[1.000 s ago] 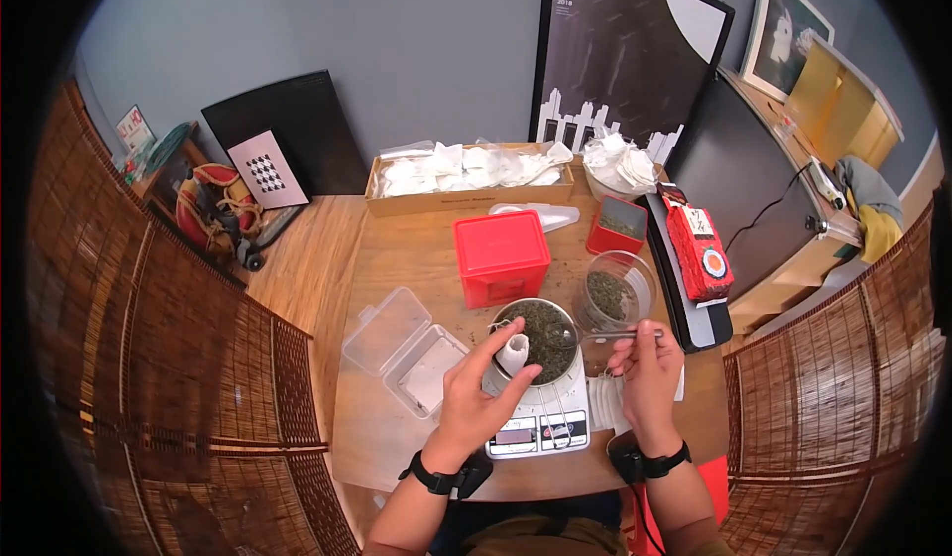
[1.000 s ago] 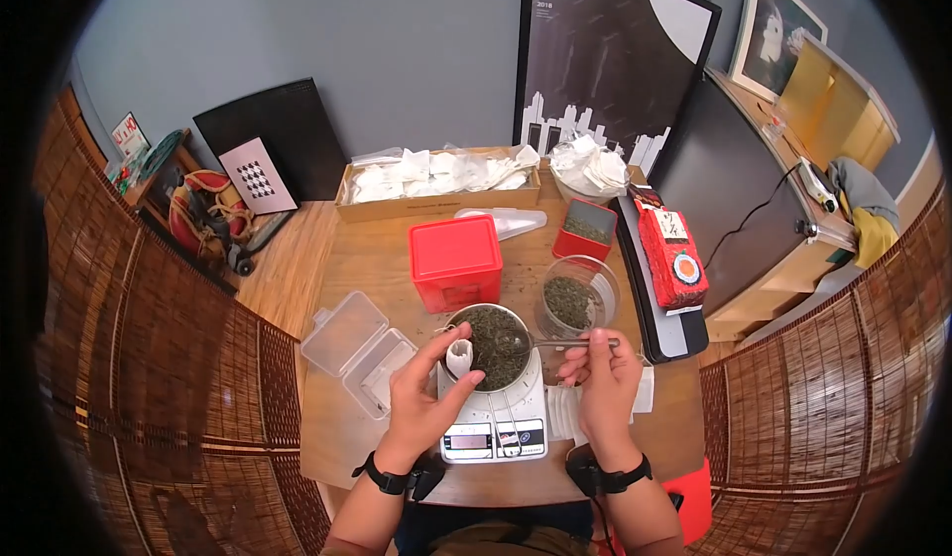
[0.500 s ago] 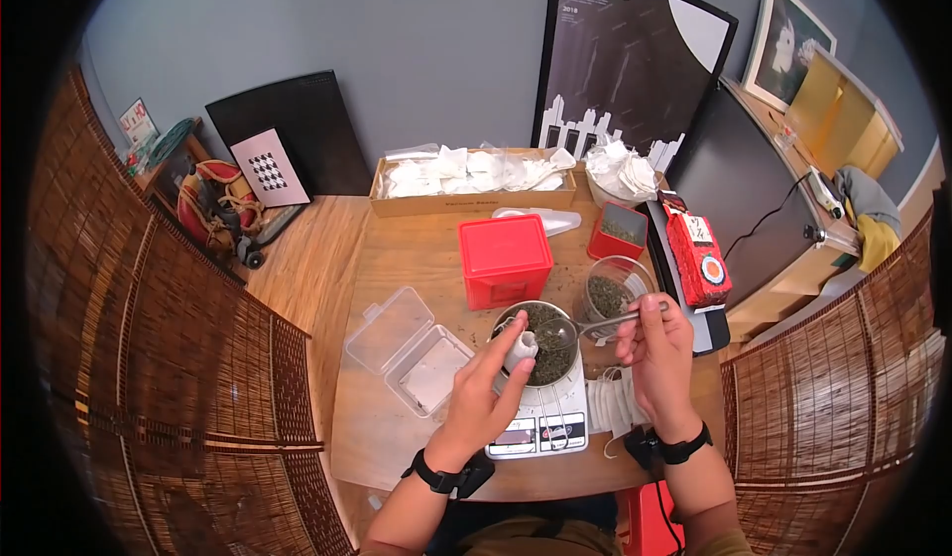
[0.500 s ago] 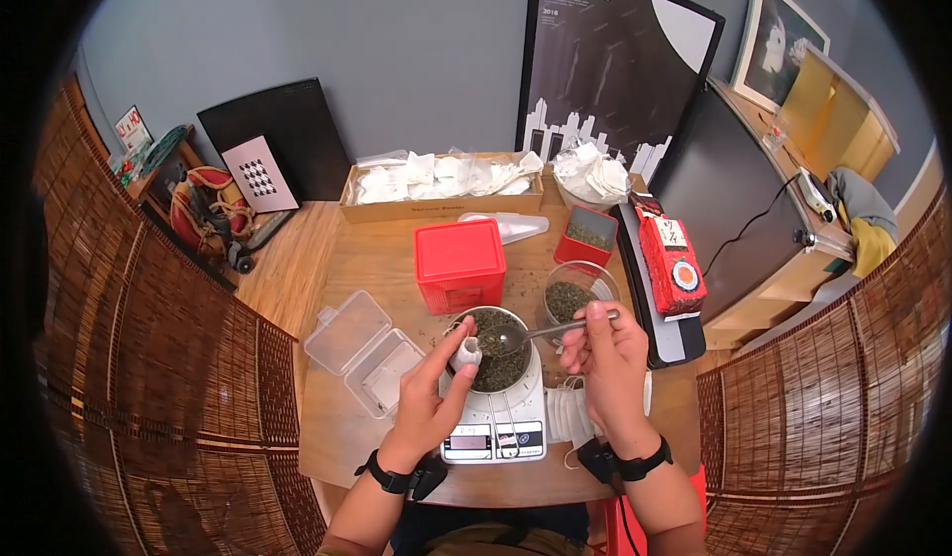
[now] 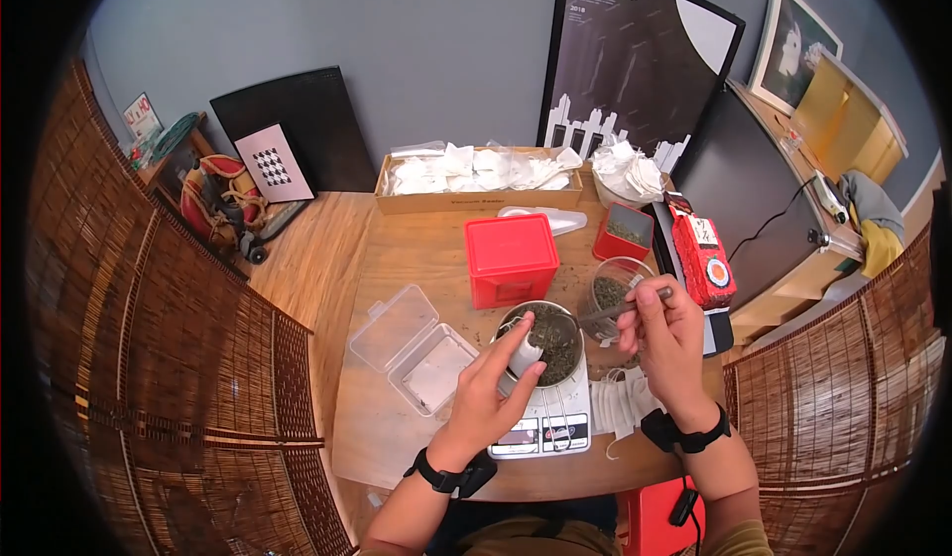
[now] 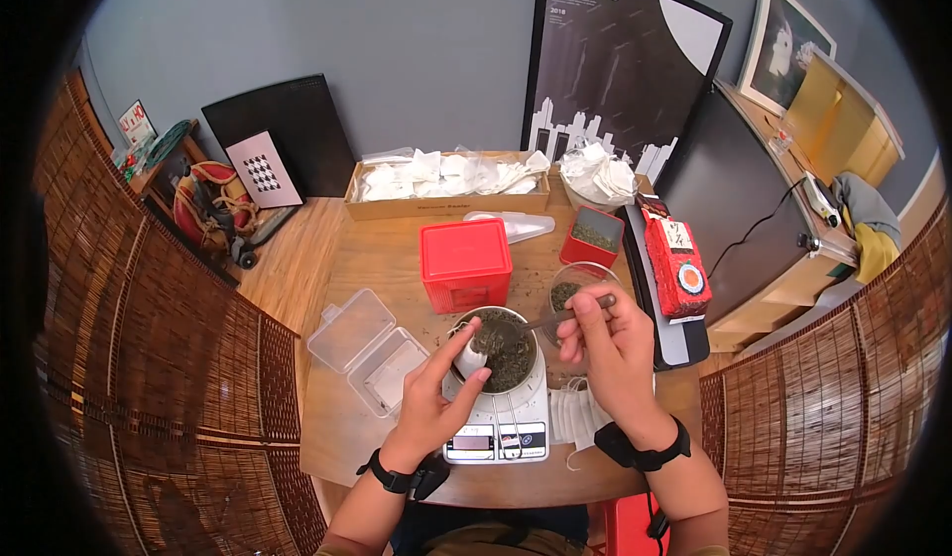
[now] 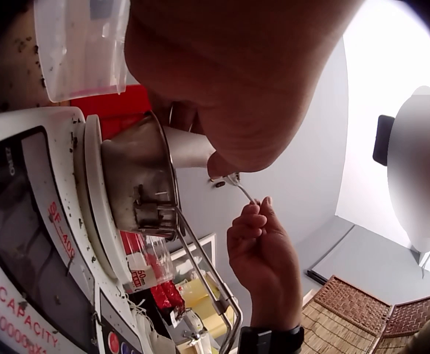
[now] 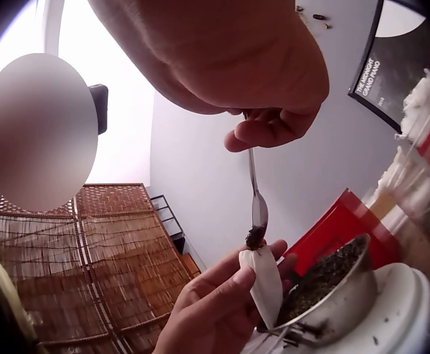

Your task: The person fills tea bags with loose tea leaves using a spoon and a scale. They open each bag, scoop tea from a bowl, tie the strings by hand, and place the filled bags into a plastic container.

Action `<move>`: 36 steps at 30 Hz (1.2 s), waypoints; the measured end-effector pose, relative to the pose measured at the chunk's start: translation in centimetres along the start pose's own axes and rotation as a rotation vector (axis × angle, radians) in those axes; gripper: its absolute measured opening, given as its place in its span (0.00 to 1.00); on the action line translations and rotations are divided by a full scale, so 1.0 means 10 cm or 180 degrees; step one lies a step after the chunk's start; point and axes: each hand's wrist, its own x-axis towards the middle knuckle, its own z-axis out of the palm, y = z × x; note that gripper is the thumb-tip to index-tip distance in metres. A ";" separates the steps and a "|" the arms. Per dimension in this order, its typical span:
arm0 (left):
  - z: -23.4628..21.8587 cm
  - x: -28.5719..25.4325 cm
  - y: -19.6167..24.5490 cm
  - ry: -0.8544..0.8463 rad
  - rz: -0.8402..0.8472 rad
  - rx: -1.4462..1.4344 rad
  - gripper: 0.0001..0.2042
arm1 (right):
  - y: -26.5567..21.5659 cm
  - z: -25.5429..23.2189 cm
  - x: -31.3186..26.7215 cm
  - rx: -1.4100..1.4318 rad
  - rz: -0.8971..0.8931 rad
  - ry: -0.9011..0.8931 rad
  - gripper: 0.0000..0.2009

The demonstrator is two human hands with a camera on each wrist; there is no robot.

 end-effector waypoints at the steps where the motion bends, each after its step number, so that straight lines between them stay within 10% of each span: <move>1: 0.00 0.00 0.00 0.0002 0.0000 0.0001 0.28 | -0.01 0.00 0.00 0.0000 0.0000 -0.0002 0.11; 18: 0.02 0.01 0.00 0.0054 0.0015 0.0080 0.29 | 0.04 0.00 -0.32 -0.0543 -0.1113 -0.0278 0.06; 36: 0.02 0.00 0.02 0.0077 -0.0117 0.0004 0.28 | 0.68 -0.11 -0.48 -0.0128 0.0003 0.0543 0.10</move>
